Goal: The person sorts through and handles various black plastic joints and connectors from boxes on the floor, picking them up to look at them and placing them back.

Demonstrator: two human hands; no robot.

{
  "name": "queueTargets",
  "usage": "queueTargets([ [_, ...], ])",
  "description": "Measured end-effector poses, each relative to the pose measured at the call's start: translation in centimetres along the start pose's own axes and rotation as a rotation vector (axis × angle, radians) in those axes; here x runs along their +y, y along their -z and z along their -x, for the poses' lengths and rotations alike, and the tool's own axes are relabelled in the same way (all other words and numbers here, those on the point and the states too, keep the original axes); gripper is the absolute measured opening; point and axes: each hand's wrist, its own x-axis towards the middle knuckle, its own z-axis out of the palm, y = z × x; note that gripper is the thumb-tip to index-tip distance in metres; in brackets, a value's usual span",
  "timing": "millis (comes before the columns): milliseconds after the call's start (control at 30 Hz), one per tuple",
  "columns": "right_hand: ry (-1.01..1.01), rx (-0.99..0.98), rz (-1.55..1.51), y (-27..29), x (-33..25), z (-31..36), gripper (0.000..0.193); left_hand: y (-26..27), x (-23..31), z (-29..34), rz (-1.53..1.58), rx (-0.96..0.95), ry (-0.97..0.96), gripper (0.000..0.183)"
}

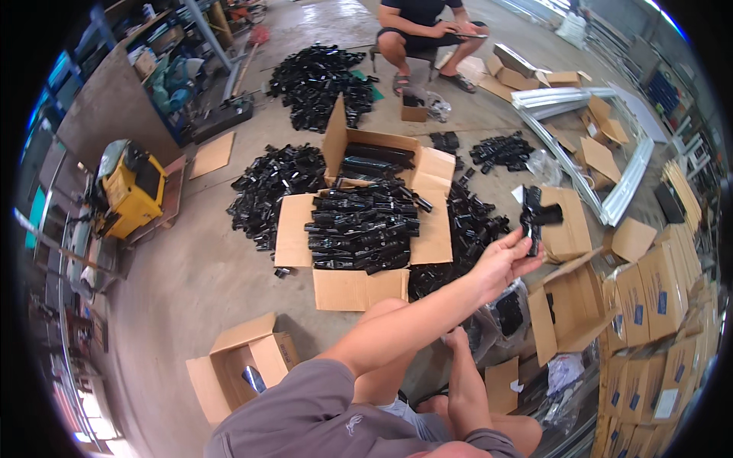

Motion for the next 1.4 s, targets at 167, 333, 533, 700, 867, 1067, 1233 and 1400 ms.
queueTargets([
  [167, -0.026, -0.054, 0.157, -0.3, 1.9, -3.3, 0.057, -0.7, -0.9, 0.4, 0.038, -0.081, 0.027, 0.047],
  [333, 0.004, -0.060, 0.169, 0.2, 0.9, -3.5, 0.057, -1.2, -1.3, 0.6, 0.071, -0.075, 0.051, 0.038],
  [533, 0.029, -0.033, 0.130, 0.1, 0.5, -3.4, 0.056, -1.1, -1.6, 0.5, 0.050, -0.113, 0.052, 0.032],
  [700, 0.080, 0.018, 0.037, 0.0, 1.3, -3.3, 0.055, -1.0, -2.5, 0.1, 0.034, -0.084, 0.097, 0.054],
  [867, 0.363, 0.197, -0.187, 1.4, 2.9, -2.4, 0.054, -0.9, -2.2, 0.9, 0.011, -0.121, 0.074, 0.054],
  [1067, 0.247, 0.353, -1.194, 9.7, 0.7, 3.3, 0.014, 0.1, -3.3, 0.4, 0.017, -0.061, 0.000, 0.047],
  [1233, 0.531, 0.727, -1.204, 21.2, -9.1, 12.4, 0.035, -2.1, -2.4, 0.0, -0.057, 0.113, -0.081, 0.019],
  [1400, 0.758, 0.865, -1.094, 25.0, -17.4, 18.4, 0.024, -1.3, -0.6, 1.3, -0.086, 0.126, -0.135, 0.035],
])
